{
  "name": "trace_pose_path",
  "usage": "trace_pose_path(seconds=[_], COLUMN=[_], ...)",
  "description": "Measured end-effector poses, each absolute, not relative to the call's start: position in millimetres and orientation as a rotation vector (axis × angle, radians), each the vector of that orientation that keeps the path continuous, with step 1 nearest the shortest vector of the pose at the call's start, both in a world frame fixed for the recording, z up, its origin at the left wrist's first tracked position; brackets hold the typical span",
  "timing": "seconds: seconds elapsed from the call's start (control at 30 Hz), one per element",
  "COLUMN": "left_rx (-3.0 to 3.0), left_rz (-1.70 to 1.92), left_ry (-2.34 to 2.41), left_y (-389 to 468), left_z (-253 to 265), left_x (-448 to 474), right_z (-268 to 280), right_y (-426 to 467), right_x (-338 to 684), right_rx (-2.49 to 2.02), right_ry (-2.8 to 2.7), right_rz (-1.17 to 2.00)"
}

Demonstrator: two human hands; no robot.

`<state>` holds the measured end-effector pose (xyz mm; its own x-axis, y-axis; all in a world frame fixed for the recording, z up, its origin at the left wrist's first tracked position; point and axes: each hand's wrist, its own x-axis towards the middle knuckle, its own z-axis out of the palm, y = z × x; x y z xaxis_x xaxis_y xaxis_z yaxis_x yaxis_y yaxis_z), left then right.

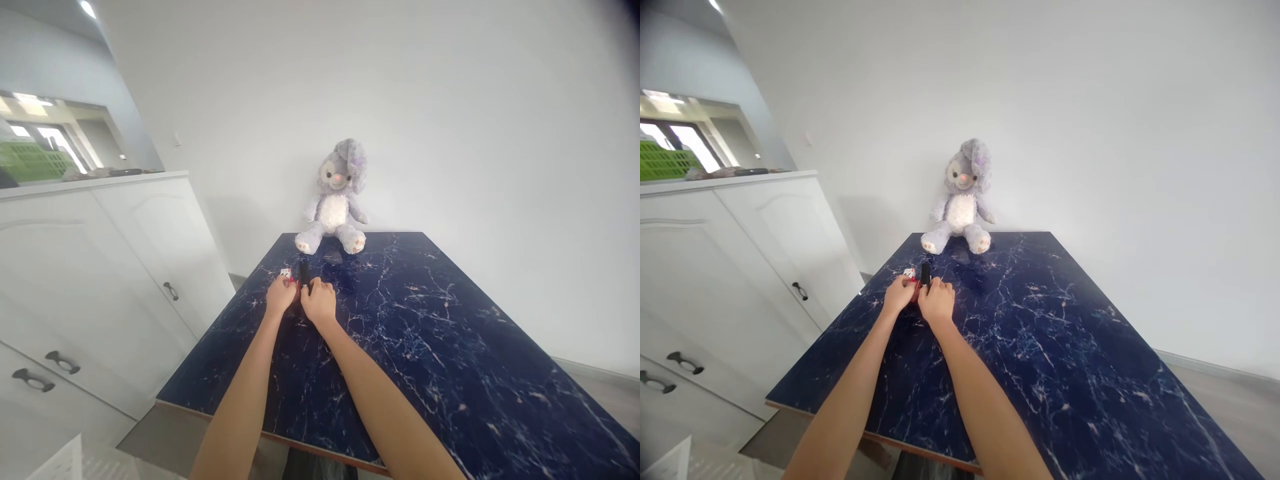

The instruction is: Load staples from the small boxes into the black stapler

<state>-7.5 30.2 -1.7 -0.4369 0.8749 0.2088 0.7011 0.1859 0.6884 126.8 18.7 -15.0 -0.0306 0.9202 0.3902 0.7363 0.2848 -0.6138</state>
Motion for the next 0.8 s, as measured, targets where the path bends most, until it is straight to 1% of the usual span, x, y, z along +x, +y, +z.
trace_pose_path(seconds=[0.17, 0.33, 0.53, 0.7, 0.8], left_rx=[1.562, 1.643, 1.925, 1.691, 1.561], left_rz=[0.97, 0.948, 0.921, 1.028, 1.089], left_ry=[2.183, 2.11, 2.318, 2.181, 2.197], left_y=[33, 30, 24, 30, 35], left_z=[-1, 0, -2, -4, -5], left_x=[-10, -7, 2, -4, -14], right_z=[-14, -13, -13, -15, -17], right_y=[17, 19, 24, 25, 23], right_x=[128, 129, 133, 133, 131], right_rx=[-1.617, -1.641, -1.583, -1.477, -1.391], right_ry=[-1.746, -1.704, -1.741, -1.909, -2.031], right_rz=[0.273, 0.28, 0.346, 0.375, 0.354])
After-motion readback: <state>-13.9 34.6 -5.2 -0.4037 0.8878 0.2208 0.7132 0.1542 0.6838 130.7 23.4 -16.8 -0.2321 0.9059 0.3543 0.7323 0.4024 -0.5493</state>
